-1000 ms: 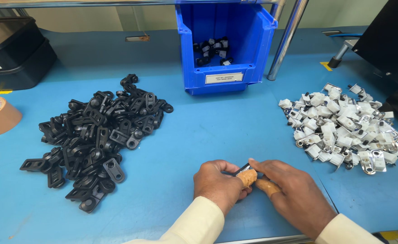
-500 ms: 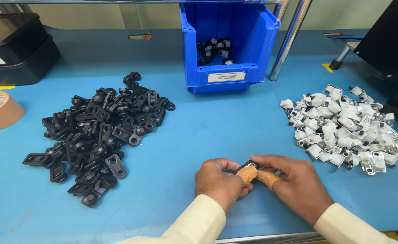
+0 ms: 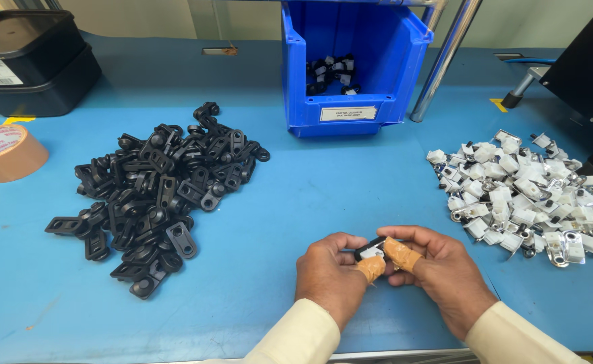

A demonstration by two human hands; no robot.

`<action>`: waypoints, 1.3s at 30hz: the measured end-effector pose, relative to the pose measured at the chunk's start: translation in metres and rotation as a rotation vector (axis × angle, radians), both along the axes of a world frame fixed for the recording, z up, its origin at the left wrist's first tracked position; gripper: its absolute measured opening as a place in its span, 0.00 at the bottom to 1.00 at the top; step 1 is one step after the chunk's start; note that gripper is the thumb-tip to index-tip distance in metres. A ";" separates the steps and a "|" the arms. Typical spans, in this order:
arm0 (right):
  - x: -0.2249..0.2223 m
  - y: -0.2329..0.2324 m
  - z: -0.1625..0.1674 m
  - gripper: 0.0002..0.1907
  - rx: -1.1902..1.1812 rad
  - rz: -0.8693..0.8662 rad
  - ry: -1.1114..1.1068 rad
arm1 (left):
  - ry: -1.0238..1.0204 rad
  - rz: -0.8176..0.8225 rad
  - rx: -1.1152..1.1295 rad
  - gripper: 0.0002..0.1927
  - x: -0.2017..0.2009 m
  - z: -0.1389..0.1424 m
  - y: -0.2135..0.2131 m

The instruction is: The person repeatedly picks a black plastic bracket and a white plastic component with a metal pin, aligns them by hand, and presses them together to form an assembled unit. The person places each completed unit into a blue bin and continues the cycle with new parts from the piles on the table.

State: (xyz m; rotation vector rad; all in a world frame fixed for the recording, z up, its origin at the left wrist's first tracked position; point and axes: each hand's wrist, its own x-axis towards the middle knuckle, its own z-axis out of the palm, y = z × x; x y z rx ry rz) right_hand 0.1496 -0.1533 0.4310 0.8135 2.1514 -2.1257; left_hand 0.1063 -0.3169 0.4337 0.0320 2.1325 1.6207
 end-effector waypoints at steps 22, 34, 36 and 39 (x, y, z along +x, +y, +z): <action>-0.017 0.015 -0.014 0.14 -0.050 0.046 -0.134 | 0.230 -0.162 0.017 0.14 -0.010 -0.008 -0.018; -0.096 0.006 0.091 0.14 0.071 -0.012 0.280 | -0.170 -0.102 0.100 0.11 -0.023 -0.004 -0.053; -0.077 0.000 0.058 0.14 0.110 0.052 0.161 | -0.144 -0.092 0.085 0.11 -0.025 -0.007 -0.058; -0.047 -0.005 0.007 0.13 0.100 0.106 -0.057 | -0.085 -0.038 0.103 0.10 -0.034 -0.011 -0.070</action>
